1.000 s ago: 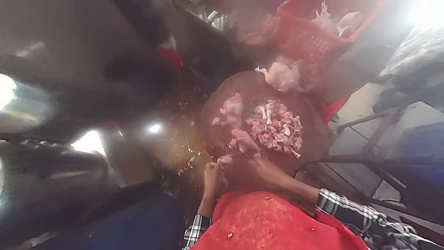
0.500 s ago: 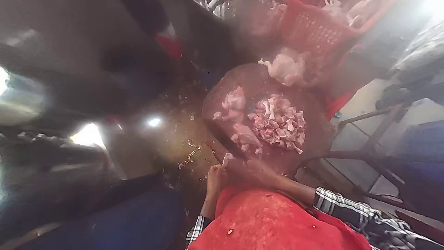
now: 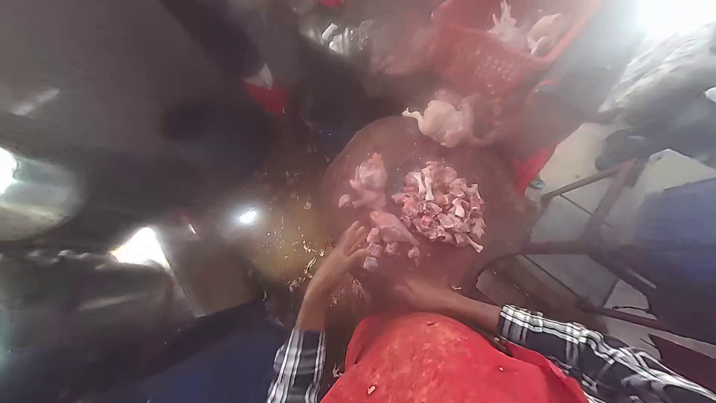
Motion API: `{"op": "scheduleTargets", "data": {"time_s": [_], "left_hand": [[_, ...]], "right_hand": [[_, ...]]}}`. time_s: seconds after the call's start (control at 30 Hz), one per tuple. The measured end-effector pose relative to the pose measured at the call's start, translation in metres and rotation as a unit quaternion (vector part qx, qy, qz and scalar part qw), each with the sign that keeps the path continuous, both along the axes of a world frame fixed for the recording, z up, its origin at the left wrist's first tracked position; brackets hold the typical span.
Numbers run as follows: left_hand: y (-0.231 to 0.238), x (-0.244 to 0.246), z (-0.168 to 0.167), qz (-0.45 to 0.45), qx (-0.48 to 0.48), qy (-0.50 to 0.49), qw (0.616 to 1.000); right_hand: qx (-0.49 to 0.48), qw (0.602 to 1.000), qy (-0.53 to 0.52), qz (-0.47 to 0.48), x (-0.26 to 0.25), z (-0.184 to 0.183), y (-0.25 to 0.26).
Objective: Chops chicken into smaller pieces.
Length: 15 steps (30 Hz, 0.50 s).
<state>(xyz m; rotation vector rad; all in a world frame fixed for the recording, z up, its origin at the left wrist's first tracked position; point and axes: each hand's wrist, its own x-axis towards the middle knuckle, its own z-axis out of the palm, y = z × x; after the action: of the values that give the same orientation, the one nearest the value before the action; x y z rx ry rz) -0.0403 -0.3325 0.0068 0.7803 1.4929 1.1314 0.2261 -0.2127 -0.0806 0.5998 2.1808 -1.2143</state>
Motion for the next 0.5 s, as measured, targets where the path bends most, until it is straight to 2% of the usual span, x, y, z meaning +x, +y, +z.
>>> {"op": "scheduleTargets", "data": {"time_s": [0.07, 0.13, 0.2, 0.27, 0.33, 0.43, 0.5], "left_hand": [[0.059, 0.003, -0.017, -0.098, -0.058, 0.196, 0.974], [0.107, 0.004, -0.051, -0.138, -0.108, 0.366, 0.914], [0.132, 0.002, -0.079, -0.175, -0.156, 0.466, 0.853], [0.139, -0.004, -0.091, -0.232, -0.159, 0.506, 0.815], [0.139, -0.007, -0.09, -0.293, -0.127, 0.514, 0.796], [0.139, 0.006, -0.064, -0.327, -0.119, 0.481, 0.805], [0.135, 0.018, -0.03, -0.296, -0.117, 0.449, 0.835]], "right_hand": [[0.013, 0.999, -0.006, 0.047, -0.002, 0.009, 0.001], [0.049, 0.994, 0.021, 0.092, 0.001, 0.003, 0.004], [0.066, 0.991, 0.036, 0.108, 0.003, 0.004, 0.005], [0.053, 0.992, 0.026, 0.107, 0.001, 0.006, 0.005], [0.013, 0.996, 0.02, 0.09, -0.003, 0.007, 0.005], [-0.051, 0.997, 0.034, 0.052, -0.008, 0.005, 0.011], [-0.098, 0.994, 0.054, 0.006, -0.009, 0.001, 0.018]]}}
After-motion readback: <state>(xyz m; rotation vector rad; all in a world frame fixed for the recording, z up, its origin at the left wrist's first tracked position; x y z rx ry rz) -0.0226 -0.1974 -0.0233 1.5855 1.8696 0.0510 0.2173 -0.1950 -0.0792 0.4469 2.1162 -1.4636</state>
